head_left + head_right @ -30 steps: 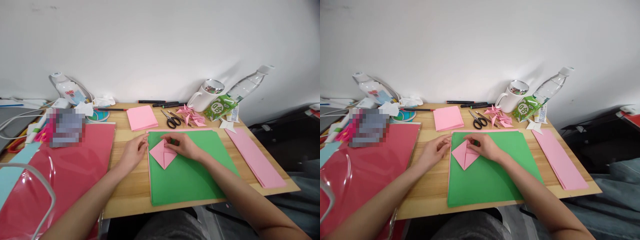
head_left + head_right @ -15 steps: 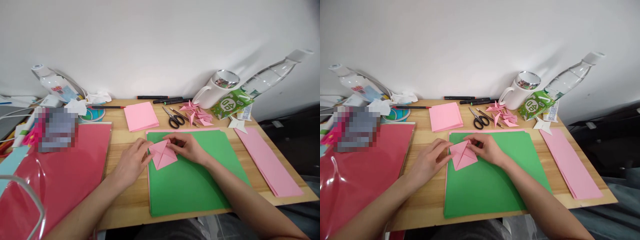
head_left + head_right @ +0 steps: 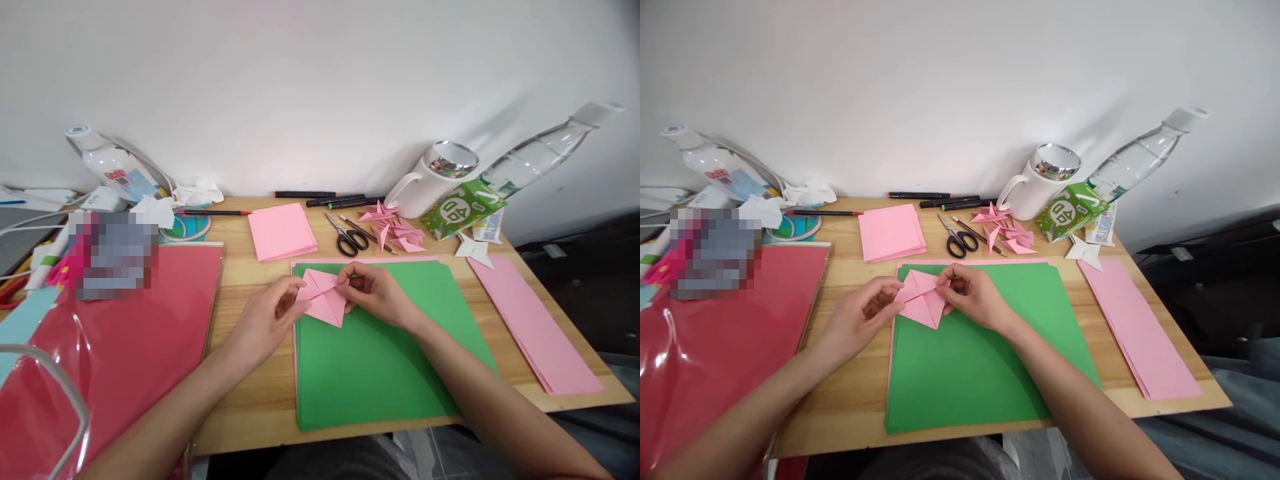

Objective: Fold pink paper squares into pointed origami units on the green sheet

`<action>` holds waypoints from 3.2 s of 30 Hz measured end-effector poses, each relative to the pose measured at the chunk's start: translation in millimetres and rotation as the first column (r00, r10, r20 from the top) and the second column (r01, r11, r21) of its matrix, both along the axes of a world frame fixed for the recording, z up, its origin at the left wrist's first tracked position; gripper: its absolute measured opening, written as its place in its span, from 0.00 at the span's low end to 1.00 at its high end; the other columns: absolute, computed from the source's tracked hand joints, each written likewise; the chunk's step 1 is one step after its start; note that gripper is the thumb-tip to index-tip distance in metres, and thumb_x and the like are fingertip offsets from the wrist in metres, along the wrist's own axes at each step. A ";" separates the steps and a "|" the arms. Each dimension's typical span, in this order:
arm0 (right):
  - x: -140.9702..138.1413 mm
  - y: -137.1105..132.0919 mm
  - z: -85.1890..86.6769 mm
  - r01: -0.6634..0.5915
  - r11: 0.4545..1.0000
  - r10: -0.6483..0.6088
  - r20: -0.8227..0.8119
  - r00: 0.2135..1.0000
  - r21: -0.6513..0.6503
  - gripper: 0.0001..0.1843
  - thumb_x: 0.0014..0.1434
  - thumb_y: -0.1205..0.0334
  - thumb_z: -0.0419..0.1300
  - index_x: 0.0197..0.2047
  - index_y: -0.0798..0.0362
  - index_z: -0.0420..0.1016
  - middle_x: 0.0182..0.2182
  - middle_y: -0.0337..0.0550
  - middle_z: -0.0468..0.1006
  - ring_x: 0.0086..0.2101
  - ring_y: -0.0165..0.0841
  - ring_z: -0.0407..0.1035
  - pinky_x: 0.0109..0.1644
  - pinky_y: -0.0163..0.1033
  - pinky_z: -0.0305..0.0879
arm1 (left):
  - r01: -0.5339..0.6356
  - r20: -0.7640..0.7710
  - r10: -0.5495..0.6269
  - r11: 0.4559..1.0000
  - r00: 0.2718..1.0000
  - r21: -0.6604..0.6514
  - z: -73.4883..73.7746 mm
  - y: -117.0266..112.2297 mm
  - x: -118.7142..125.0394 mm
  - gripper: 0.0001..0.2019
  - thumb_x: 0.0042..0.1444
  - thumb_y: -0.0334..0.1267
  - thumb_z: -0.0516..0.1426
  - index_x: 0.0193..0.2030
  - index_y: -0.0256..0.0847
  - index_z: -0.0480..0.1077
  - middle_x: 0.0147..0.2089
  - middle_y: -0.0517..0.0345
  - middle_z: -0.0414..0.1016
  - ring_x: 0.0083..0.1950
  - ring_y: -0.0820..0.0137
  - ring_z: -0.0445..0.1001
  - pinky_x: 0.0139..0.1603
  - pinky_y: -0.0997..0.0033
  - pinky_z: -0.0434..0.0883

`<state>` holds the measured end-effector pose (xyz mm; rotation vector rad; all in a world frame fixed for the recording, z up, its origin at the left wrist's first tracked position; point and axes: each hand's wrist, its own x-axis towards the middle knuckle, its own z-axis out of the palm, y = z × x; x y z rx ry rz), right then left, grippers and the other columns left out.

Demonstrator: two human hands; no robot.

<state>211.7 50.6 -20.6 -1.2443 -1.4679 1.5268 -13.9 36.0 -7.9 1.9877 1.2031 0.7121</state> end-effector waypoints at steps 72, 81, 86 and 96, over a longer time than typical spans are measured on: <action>0.7 -20.5 17.2 -0.467 0.775 0.253 0.468 0.847 0.425 0.03 0.60 0.66 0.58 0.34 0.55 0.73 0.36 0.45 0.72 0.31 0.28 0.66 0.34 0.33 0.64 | 0.521 -0.419 -0.434 0.846 0.798 0.115 10.1 -0.9 -4.4 0.13 0.61 0.37 0.54 0.51 0.46 0.71 0.45 0.51 0.64 0.49 0.63 0.62 0.49 0.63 0.66; 2.0 -15.5 17.0 -0.578 0.728 0.342 0.536 0.772 0.369 0.12 0.59 0.67 0.58 0.48 0.54 0.74 0.34 0.45 0.75 0.32 0.30 0.68 0.36 0.34 0.65 | 0.488 -0.275 -0.437 0.860 0.856 0.152 5.3 2.8 -4.3 0.11 0.62 0.34 0.51 0.43 0.45 0.75 0.41 0.53 0.67 0.45 0.67 0.63 0.45 0.65 0.66; 3.6 -15.2 14.4 -0.592 0.699 0.325 0.558 0.763 0.402 0.14 0.61 0.67 0.57 0.49 0.54 0.75 0.37 0.47 0.76 0.35 0.31 0.70 0.39 0.36 0.67 | 0.426 -0.078 -0.420 0.897 0.904 0.113 -0.4 10.5 -6.7 0.10 0.61 0.31 0.52 0.45 0.41 0.73 0.42 0.53 0.71 0.44 0.68 0.67 0.46 0.67 0.67; -2.1 -18.3 13.2 -0.520 0.740 0.272 0.517 0.811 0.427 0.13 0.63 0.68 0.54 0.47 0.52 0.76 0.35 0.46 0.77 0.35 0.32 0.71 0.39 0.36 0.67 | 0.393 -0.219 -0.358 0.908 0.908 0.144 0.7 3.8 -1.7 0.09 0.61 0.29 0.50 0.36 0.38 0.71 0.41 0.53 0.67 0.43 0.68 0.65 0.43 0.68 0.66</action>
